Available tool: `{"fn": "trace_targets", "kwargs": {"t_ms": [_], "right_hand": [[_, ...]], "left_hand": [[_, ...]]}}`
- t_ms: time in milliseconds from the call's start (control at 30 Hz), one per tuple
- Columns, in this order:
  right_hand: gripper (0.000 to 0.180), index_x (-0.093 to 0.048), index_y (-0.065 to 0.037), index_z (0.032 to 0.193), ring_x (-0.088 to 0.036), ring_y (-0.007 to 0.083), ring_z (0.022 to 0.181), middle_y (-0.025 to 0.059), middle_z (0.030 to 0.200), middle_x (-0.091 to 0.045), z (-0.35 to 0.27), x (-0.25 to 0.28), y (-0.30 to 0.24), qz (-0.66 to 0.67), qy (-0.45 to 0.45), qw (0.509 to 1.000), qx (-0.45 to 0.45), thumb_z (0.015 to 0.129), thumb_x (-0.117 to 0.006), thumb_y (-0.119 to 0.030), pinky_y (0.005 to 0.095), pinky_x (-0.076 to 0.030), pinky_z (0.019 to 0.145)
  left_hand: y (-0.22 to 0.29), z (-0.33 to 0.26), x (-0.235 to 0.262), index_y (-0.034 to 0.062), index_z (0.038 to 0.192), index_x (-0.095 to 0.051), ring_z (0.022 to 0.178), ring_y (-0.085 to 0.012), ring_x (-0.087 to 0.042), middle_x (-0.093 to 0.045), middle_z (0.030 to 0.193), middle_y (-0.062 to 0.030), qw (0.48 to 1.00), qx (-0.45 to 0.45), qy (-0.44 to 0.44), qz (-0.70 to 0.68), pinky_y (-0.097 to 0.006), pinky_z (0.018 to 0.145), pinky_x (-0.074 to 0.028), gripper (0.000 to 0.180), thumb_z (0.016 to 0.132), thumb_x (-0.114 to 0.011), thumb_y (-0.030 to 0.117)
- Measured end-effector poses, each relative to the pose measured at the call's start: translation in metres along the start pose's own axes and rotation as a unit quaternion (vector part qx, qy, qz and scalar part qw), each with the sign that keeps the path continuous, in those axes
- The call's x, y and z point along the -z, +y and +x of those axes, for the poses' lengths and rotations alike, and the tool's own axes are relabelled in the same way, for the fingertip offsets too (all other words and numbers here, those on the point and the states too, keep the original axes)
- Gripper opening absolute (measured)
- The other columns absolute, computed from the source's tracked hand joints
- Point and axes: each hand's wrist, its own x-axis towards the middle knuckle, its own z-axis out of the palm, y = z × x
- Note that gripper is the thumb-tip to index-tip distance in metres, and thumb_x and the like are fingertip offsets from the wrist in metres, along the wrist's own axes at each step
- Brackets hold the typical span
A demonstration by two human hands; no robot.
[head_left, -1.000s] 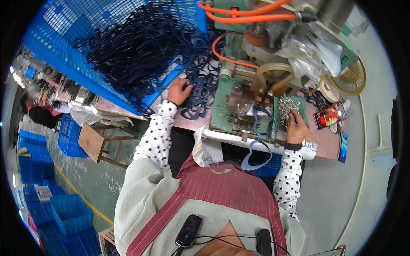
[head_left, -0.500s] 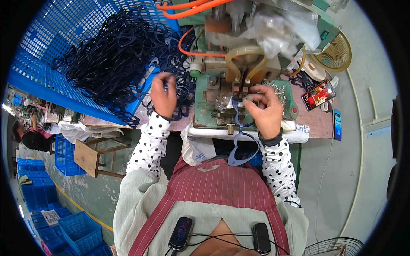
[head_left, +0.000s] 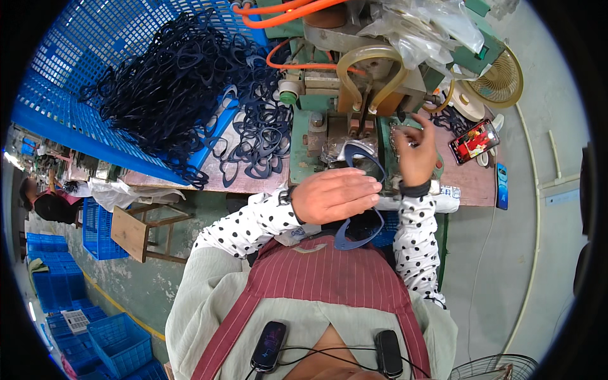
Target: The person repeatedly picks up dark plastic eyeglass frames and small metal components, inserts the metal parts into the frames, and places the assembled units into a blue basket. The process is continuous and repetitive throughout the clip.
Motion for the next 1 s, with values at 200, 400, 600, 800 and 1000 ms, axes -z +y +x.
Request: {"fn": "trace_targets", "kwargs": {"t_ms": [200, 400, 600, 800, 1000], "right_hand": [[0.036, -0.065, -0.009, 0.106, -0.064, 0.0276, 0.085, 0.0063, 0.089, -0.071, -0.006, 0.040, 0.114, -0.231, -0.023, 0.972, -0.029, 0.074, -0.076, -0.021, 0.0397, -0.048, 0.078], [0.017, -0.071, -0.010, 0.086, -0.059, 0.0285, 0.099, 0.0069, 0.101, -0.070, -0.013, 0.035, 0.098, -0.349, -0.071, 0.925, 0.130, 0.073, -0.075, -0.020, 0.0415, -0.043, 0.087], [0.013, -0.068, -0.008, 0.093, -0.061, 0.0309, 0.090, 0.0101, 0.092, -0.068, -0.014, 0.034, 0.119, -0.233, 0.029, 0.971, 0.048, 0.088, -0.064, -0.020, 0.0412, -0.044, 0.083], [0.014, -0.066, -0.008, 0.097, -0.062, 0.0284, 0.085, 0.0114, 0.090, -0.067, -0.017, 0.036, 0.120, -0.227, 0.035, 0.973, 0.028, 0.090, -0.061, -0.018, 0.0411, -0.045, 0.079], [0.013, -0.066, -0.006, 0.096, -0.063, 0.0296, 0.082, 0.0122, 0.088, -0.068, -0.014, 0.030, 0.118, -0.150, 0.045, 0.987, -0.025, 0.090, -0.061, -0.017, 0.0412, -0.046, 0.076]], "left_hand": [[-0.003, -0.010, -0.011, -0.0019, 0.117, -0.060, 0.105, -0.0297, -0.064, -0.064, 0.117, -0.0189, 1.000, 0.023, 0.008, -0.009, -0.046, 0.094, -0.052, 0.042, 0.079, -0.072, 0.011], [-0.001, -0.010, -0.011, -0.0016, 0.118, -0.060, 0.105, -0.0290, -0.064, -0.063, 0.118, -0.0179, 1.000, 0.029, 0.006, -0.006, -0.045, 0.094, -0.051, 0.042, 0.080, -0.071, 0.010], [0.006, -0.016, -0.009, 0.0074, 0.116, -0.063, 0.112, -0.0263, -0.061, -0.062, 0.124, -0.0106, 0.998, 0.043, -0.008, 0.041, -0.049, 0.103, -0.043, 0.033, 0.086, -0.067, 0.020], [-0.046, -0.091, 0.010, 0.0070, 0.099, -0.062, 0.090, -0.0310, -0.054, -0.060, 0.105, -0.0111, 0.924, 0.285, 0.136, 0.214, -0.045, 0.084, -0.039, 0.030, 0.078, -0.072, 0.026], [-0.132, -0.159, 0.014, 0.0079, 0.082, -0.067, 0.105, -0.0341, -0.048, -0.055, 0.108, -0.0106, 0.623, 0.603, 0.014, 0.498, -0.049, 0.082, -0.037, 0.043, 0.077, -0.070, 0.050]]}}
